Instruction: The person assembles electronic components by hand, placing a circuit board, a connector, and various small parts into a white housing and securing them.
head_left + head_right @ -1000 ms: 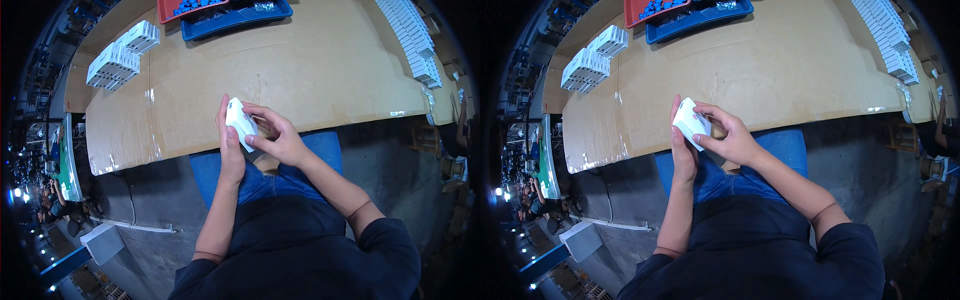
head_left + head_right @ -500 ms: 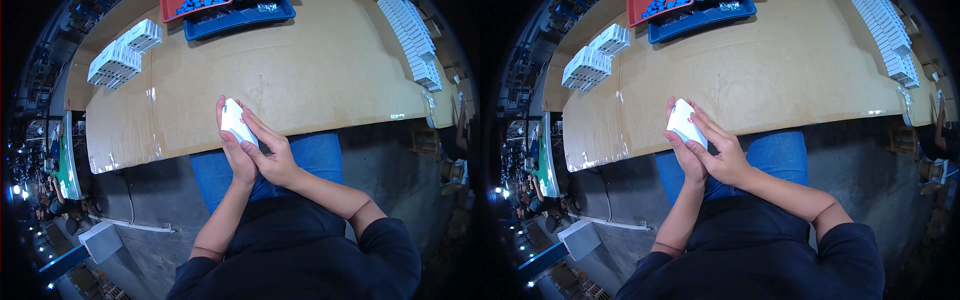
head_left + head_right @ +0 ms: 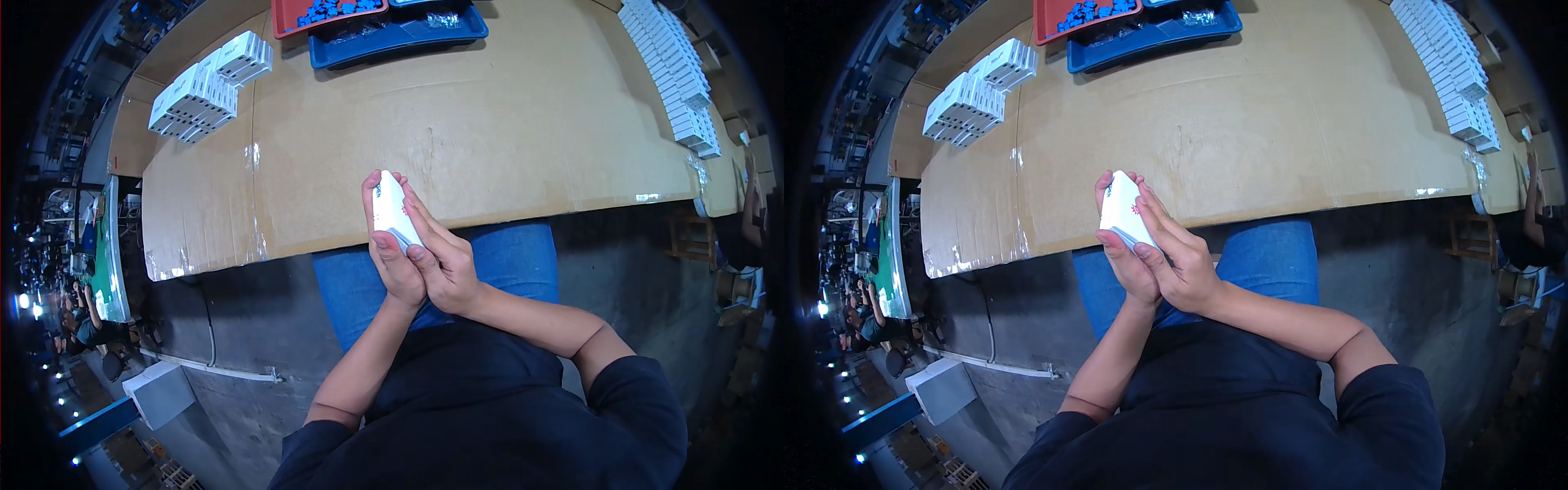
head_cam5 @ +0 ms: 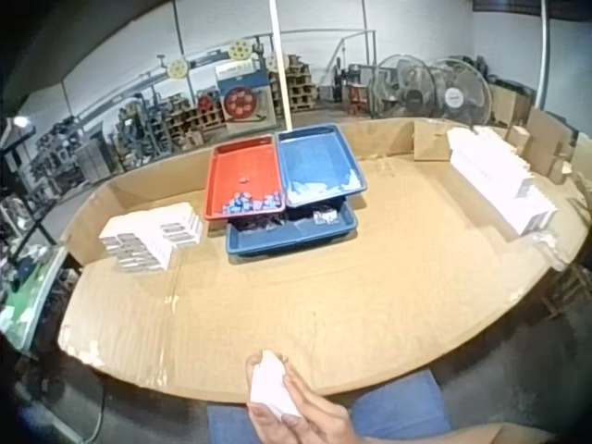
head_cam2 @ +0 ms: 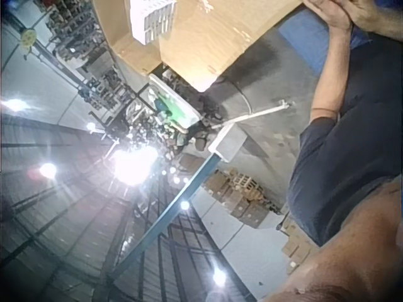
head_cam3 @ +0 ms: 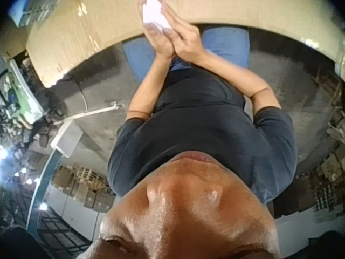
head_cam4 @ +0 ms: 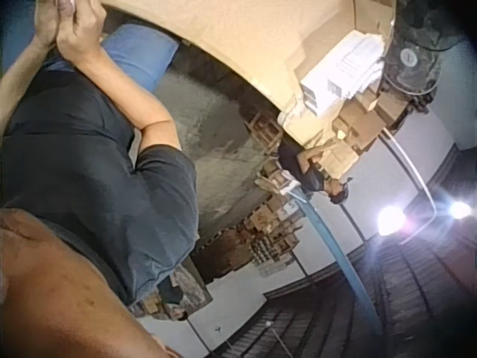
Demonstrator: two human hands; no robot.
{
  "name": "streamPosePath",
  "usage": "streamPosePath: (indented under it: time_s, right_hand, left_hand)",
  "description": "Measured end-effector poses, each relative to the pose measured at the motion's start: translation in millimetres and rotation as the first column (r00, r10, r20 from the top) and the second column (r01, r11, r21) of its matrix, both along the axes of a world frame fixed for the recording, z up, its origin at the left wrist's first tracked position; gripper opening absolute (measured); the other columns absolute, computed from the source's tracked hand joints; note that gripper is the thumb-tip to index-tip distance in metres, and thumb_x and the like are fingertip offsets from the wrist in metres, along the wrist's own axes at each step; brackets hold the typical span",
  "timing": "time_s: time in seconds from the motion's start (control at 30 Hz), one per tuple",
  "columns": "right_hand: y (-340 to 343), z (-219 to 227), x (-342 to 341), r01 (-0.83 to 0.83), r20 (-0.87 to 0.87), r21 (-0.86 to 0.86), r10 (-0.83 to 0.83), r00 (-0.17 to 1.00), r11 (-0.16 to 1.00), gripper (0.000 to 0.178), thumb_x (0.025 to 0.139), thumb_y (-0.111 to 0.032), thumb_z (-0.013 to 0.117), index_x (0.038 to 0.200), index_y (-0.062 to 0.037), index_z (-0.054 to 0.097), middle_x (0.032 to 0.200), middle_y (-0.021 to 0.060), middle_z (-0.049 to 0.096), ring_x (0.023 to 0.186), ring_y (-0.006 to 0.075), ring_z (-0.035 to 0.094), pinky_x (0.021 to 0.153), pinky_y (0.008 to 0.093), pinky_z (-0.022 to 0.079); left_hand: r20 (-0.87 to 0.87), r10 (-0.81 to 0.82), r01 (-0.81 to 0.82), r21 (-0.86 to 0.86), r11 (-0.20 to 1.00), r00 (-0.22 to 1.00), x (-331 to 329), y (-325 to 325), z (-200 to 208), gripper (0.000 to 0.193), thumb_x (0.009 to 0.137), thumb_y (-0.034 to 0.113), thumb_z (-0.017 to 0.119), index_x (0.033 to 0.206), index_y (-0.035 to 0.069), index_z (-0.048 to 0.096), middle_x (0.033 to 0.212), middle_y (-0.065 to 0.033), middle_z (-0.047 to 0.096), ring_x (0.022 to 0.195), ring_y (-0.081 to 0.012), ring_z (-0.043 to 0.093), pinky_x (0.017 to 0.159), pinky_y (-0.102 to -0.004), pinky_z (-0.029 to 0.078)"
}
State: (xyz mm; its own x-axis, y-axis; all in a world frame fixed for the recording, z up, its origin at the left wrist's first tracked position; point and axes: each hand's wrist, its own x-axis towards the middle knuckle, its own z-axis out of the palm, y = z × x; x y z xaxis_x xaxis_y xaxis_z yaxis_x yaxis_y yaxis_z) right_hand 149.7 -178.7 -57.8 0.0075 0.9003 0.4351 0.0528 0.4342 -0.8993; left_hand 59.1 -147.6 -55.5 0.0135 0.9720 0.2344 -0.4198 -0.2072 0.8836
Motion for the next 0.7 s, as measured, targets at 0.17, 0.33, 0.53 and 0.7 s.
streamPosePath:
  time_s: [0.17, 0.33, 0.53, 0.7]
  right_hand:
    - [-1, -3, -1, 0.011, -0.014, -0.002, -0.011, 1.000, 1.000, 0.050, 0.107, -0.010, 0.057, 0.152, 0.0096, 0.046, 0.160, 0.0336, 0.041, 0.150, 0.0439, 0.040, 0.120, 0.0442, 0.037]
    - [-2, -2, -3, 0.009, 0.023, -0.022, -0.008, 1.000, 1.000, 0.049, 0.107, -0.009, 0.056, 0.151, 0.0089, 0.047, 0.159, 0.0317, 0.043, 0.150, 0.0422, 0.042, 0.120, 0.0430, 0.038]
    - [13, 2, 4, 0.034, 0.017, -0.064, -0.033, 0.999, 0.997, 0.056, 0.102, -0.020, 0.069, 0.149, 0.0059, 0.052, 0.156, 0.0270, 0.050, 0.146, 0.0371, 0.049, 0.118, 0.0424, 0.040]
    - [19, 2, 7, 0.075, 0.069, -0.079, -0.069, 0.995, 0.994, 0.064, 0.096, -0.031, 0.077, 0.145, 0.0050, 0.055, 0.149, 0.0229, 0.056, 0.141, 0.0344, 0.053, 0.116, 0.0424, 0.043]
  left_hand:
    - [-0.058, 0.024, -0.025, -0.028, 0.999, 0.998, 2, -1, 0, 0.100, 0.101, 0.078, 0.038, 0.160, -0.002, 0.025, 0.150, -0.0193, 0.044, 0.142, -0.0262, 0.042, 0.120, -0.0386, 0.031]
    - [-0.045, 0.023, -0.024, -0.026, 0.999, 0.999, -1, -3, -1, 0.099, 0.102, 0.076, 0.037, 0.160, -0.003, 0.025, 0.152, -0.0196, 0.044, 0.142, -0.0263, 0.043, 0.120, -0.0387, 0.032]
    - [-0.023, -0.035, 0.034, -0.046, 0.998, 0.999, -9, 12, -3, 0.092, 0.106, 0.070, 0.034, 0.161, -0.004, 0.027, 0.157, -0.0213, 0.041, 0.144, -0.0282, 0.042, 0.120, -0.0402, 0.032]
    - [-0.217, 0.007, -0.021, -0.062, 0.998, 0.976, -14, 11, -6, 0.081, 0.111, 0.063, 0.028, 0.162, 0.000, 0.031, 0.150, -0.0190, 0.046, 0.139, -0.0298, 0.045, 0.119, -0.0404, 0.033]
